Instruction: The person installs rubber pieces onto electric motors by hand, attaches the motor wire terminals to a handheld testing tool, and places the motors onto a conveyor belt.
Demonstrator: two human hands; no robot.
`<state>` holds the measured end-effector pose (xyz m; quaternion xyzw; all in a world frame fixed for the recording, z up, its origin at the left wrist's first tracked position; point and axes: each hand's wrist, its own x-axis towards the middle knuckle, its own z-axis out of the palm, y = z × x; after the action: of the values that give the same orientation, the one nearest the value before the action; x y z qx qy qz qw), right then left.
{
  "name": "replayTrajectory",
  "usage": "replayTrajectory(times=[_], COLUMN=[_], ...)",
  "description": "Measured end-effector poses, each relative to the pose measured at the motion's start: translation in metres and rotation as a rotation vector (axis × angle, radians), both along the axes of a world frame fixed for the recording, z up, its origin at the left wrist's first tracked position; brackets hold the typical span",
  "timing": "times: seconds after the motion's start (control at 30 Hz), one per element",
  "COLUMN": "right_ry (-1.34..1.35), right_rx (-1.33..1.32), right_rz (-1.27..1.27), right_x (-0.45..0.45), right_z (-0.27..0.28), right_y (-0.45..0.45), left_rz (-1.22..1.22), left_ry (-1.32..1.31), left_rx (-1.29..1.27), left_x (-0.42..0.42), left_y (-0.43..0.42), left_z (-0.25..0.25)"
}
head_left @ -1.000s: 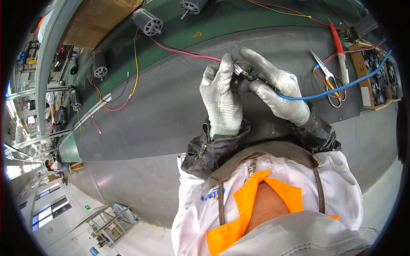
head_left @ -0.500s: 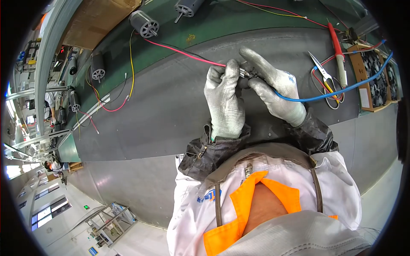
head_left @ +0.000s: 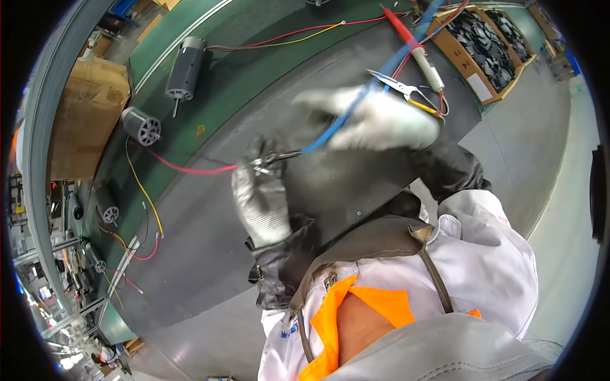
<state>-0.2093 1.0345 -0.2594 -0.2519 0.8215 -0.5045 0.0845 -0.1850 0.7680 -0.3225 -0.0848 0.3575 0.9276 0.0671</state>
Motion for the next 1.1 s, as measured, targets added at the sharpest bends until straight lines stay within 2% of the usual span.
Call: replayTrajectory(times=[0.03, 0.07, 0.13, 0.17, 0.2, 0.23, 0.3, 0.33, 0.37, 0.4, 0.43, 0.5, 0.57, 0.63, 0.7, 0.8, 0.83, 0.93, 0.97, 1.03, 1.1], right_ry=[0.333, 0.165, 0.366, 0.198, 0.223, 0.097, 0.163, 0.186, 0.065, -0.136, -0.29, -0.251, -0.364, -0.276, -0.191, -0.264, -0.205, -0.319, -0.163, -0.054, -0.021], right_rx=[0.096, 0.173, 0.818, 1.015, 1.102, 1.03, 0.979, 0.842, 0.645, 0.205, -0.043, -0.237, -0.003, -0.115, -0.235, -0.206, -0.155, -0.043, 0.026, 0.246, 0.304], right_rz=[-0.232, -0.559, -0.898, -0.972, -0.994, -0.917, -0.953, -0.963, -0.905, -0.848, -0.703, -0.514, -0.373, -0.029, 0.168, 0.243, 0.306, 0.255, 0.205, 0.138, 0.079], right_x=[-0.003, -0.001, -0.024, -0.023, -0.023, -0.021, -0.028, -0.034, -0.04, -0.047, -0.061, -0.071, -0.091, -0.114, -0.14, -0.18, -0.196, -0.214, -0.229, -0.235, -0.217], right_z=[-0.014, -0.003, -0.038, -0.041, -0.071, -0.084, -0.103, -0.096, -0.095, -0.084, -0.086, -0.051, -0.008, -0.001, -0.005, -0.02, -0.029, -0.04, -0.065, -0.076, -0.056], right_y=[0.029, 0.049, 0.126, 0.145, 0.174, 0.191, 0.196, 0.178, 0.167, 0.138, 0.12, 0.05, -0.008, -0.033, -0.07, -0.12, -0.13, -0.161, -0.168, -0.174, -0.178], left_rz=[0.11, 0.088, 0.071, 0.073, 0.081, 0.06, 0.089, 0.081, 0.081, 0.069, 0.089, 0.096, 0.122, 0.133, 0.152, 0.171, 0.166, 0.168, 0.161, 0.165, 0.156], left_ry=[-0.008, 0.016, 0.038, 0.026, 0.016, 0.033, 0.034, 0.057, 0.036, 0.117, 0.147, 0.134, 0.136, 0.138, 0.116, 0.127, 0.11, 0.12, 0.122, 0.119, 0.123], left_rx=[0.004, 0.021, 0.042, 0.048, 0.051, 0.125, 0.134, 0.143, 0.102, 0.072, 0.049, 0.073, 0.053, 0.045, 0.055, 0.081, 0.09, 0.089, 0.089, 0.114, 0.105], left_x=[0.005, 0.004, 0.002, 0.005, 0.007, 0.004, 0.006, 0.008, 0.01, 0.008, 0.007, 0.008, 0.009, 0.011, 0.013, 0.014, 0.013, 0.011, 0.011, 0.009, 0.006], left_y=[0.005, -0.001, -0.006, -0.005, -0.007, -0.009, -0.007, -0.004, -0.002, -0.004, -0.004, 0.002, 0.002, 0.003, 0.002, 0.002, 0.002, 0.002, 0.003, 0.004, 0.005], left_z=[0.005, -0.001, -0.006, -0.004, -0.002, -0.009, -0.011, -0.005, 0.002, -0.001, -0.007, 0.003, 0.004, 0.005, 0.006, 0.006, 0.006, 0.009, 0.012, 0.017, 0.014])
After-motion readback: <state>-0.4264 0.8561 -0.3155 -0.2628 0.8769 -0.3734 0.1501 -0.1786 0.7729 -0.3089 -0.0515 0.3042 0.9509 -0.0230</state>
